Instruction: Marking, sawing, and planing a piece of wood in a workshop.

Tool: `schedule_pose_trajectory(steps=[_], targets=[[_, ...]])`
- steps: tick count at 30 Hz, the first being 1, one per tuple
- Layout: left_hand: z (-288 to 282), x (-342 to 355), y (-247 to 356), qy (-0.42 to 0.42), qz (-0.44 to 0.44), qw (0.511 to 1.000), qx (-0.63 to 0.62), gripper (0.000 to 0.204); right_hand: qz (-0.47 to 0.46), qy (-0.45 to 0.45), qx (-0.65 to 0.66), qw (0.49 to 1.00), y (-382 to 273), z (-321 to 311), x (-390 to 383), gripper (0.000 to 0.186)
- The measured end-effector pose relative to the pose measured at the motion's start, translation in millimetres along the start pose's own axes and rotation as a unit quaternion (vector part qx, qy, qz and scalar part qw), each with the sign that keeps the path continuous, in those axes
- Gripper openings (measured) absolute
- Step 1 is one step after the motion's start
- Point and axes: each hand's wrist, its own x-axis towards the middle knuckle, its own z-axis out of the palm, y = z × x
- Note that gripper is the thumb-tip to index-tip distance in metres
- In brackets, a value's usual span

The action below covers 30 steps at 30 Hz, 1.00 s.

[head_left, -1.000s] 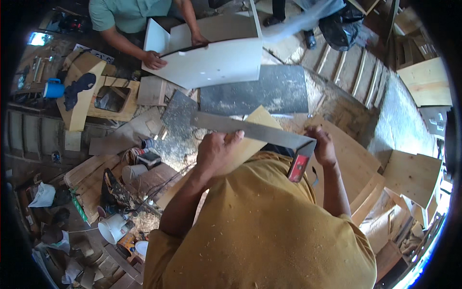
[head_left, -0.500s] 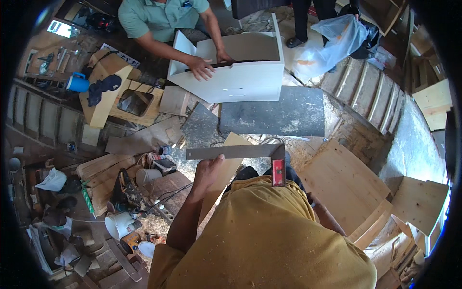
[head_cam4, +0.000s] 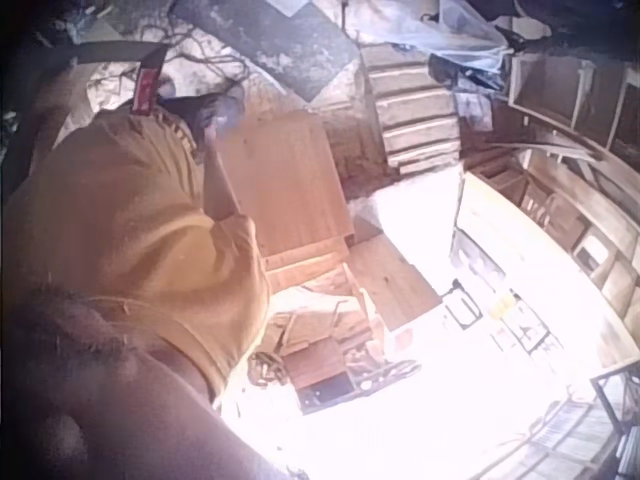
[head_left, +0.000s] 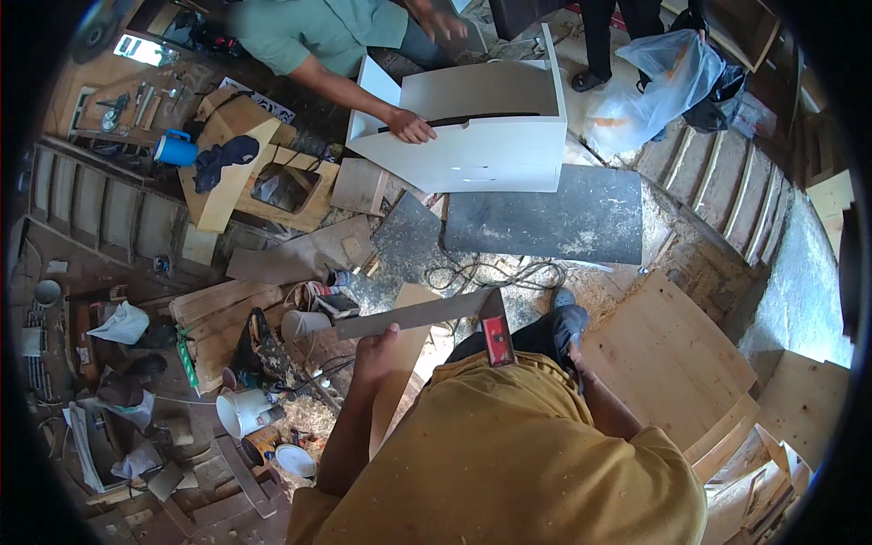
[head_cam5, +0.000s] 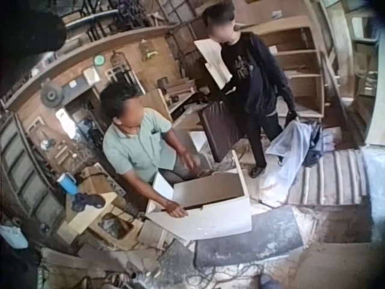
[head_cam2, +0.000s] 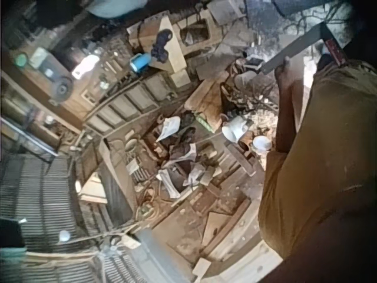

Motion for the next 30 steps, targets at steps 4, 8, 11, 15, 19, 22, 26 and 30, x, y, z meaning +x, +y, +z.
schedule_pose_trajectory(steps=[4,8,11,15,19,22,26,30], targets=[[11.7,-10.2,4.4,0.037,0.051,0.997,0.048,0.038,-0.188,0.004,-0.225,0.956,-17.6,83.8,21.8,0.057],[-13.2,-27.0,1.7,0.09,0.14,0.969,0.182,0.039,-0.188,-0.014,-0.214,0.958,-71.8,104.5,8.1,0.055],[-10.7,-23.0,9.4,0.066,0.094,0.97,0.215,0.039,-0.172,-0.001,-0.212,0.962,-121.8,98.8,-3.2,0.053],[-7.0,-40.3,32.4,0.096,0.044,0.982,0.157,0.038,-0.164,-0.016,-0.208,0.964,-173.2,82.6,-38.0,0.051],[1.1,-35.8,27.6,0.088,0.039,0.994,0.054,0.038,-0.158,-0.026,-0.21,0.965,-225.7,64.2,-66.7,0.048],[-2.6,-39.9,31.2,0.05,0.064,0.991,0.108,0.04,-0.161,-0.029,-0.207,0.965,-311.8,67.5,-60.2,0.046],[-30.3,-25.6,4.4,0.065,0.062,0.979,0.184,0.042,-0.174,-0.04,-0.218,0.96,-389.9,33.1,-85.2,0.044],[-28.6,-22.0,21.7,0.066,0.159,0.969,0.178,0.045,0.046,-0.122,-0.351,0.927,-414.0,23.2,-60.3,0.046]])
